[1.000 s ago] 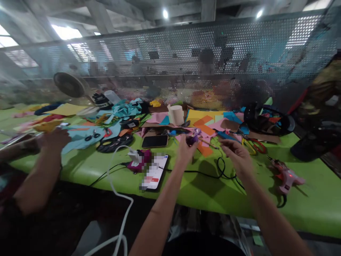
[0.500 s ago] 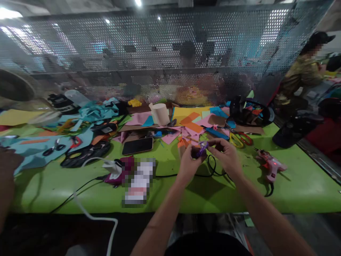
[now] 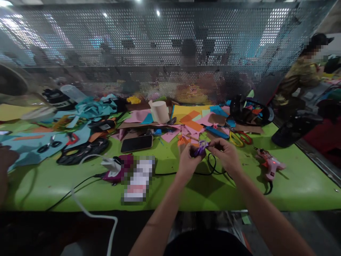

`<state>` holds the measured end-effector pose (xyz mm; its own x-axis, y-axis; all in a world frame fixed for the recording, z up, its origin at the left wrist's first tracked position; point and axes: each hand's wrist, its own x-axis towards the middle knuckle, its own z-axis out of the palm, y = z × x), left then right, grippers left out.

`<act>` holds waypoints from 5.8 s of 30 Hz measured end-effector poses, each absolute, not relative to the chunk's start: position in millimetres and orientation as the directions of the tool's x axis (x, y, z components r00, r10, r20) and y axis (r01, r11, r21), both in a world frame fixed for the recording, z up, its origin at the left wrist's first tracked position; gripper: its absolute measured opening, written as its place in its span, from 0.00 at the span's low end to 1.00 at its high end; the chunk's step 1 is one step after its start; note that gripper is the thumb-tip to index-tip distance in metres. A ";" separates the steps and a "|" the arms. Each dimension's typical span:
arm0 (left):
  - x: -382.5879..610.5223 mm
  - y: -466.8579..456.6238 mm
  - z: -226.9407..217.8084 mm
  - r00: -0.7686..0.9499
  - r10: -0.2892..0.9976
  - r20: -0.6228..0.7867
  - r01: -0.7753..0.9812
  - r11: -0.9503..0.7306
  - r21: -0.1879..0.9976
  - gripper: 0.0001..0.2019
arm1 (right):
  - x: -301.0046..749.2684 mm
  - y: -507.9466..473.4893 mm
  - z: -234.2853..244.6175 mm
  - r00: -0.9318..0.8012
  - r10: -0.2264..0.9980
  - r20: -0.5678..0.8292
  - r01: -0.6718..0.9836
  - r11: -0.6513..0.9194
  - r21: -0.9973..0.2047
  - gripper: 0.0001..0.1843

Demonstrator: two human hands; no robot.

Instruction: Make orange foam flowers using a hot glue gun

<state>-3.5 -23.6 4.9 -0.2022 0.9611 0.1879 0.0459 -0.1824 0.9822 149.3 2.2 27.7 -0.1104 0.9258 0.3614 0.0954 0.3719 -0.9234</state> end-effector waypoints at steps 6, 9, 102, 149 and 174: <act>-7.4 -19.1 -0.8 -0.274 0.945 0.176 0.064 -0.164 0.984 0.13 | 154.1 0.8 34.8 -0.099 0.792 0.602 0.347 0.594 -0.726 0.04; -8.0 -20.2 -1.5 -0.256 0.944 0.208 0.056 -0.200 0.978 0.13 | 155.9 1.8 34.5 -0.101 0.757 0.646 0.386 0.628 -0.676 0.04; -8.7 -30.1 6.7 -0.031 0.999 -0.034 -0.373 0.020 0.928 0.14 | 146.9 -2.9 25.2 -0.402 0.709 0.579 0.439 0.704 -0.558 0.09; -1.6 -30.5 11.0 -0.135 0.991 -0.018 -0.375 -0.034 0.927 0.17 | 143.5 0.6 19.8 -0.249 0.905 0.346 0.094 0.378 -0.921 0.10; -2.1 -29.7 14.0 -0.012 1.000 -0.014 -0.291 0.010 0.957 0.19 | 146.7 7.6 24.7 -0.035 0.987 0.156 -0.168 0.148 -0.975 0.14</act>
<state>-2.1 -29.7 14.0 -0.0115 0.9998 -0.0135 -0.2912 0.0096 0.9566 146.7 7.6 24.7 -0.0349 0.9871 0.1559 -0.1682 0.1480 -0.9746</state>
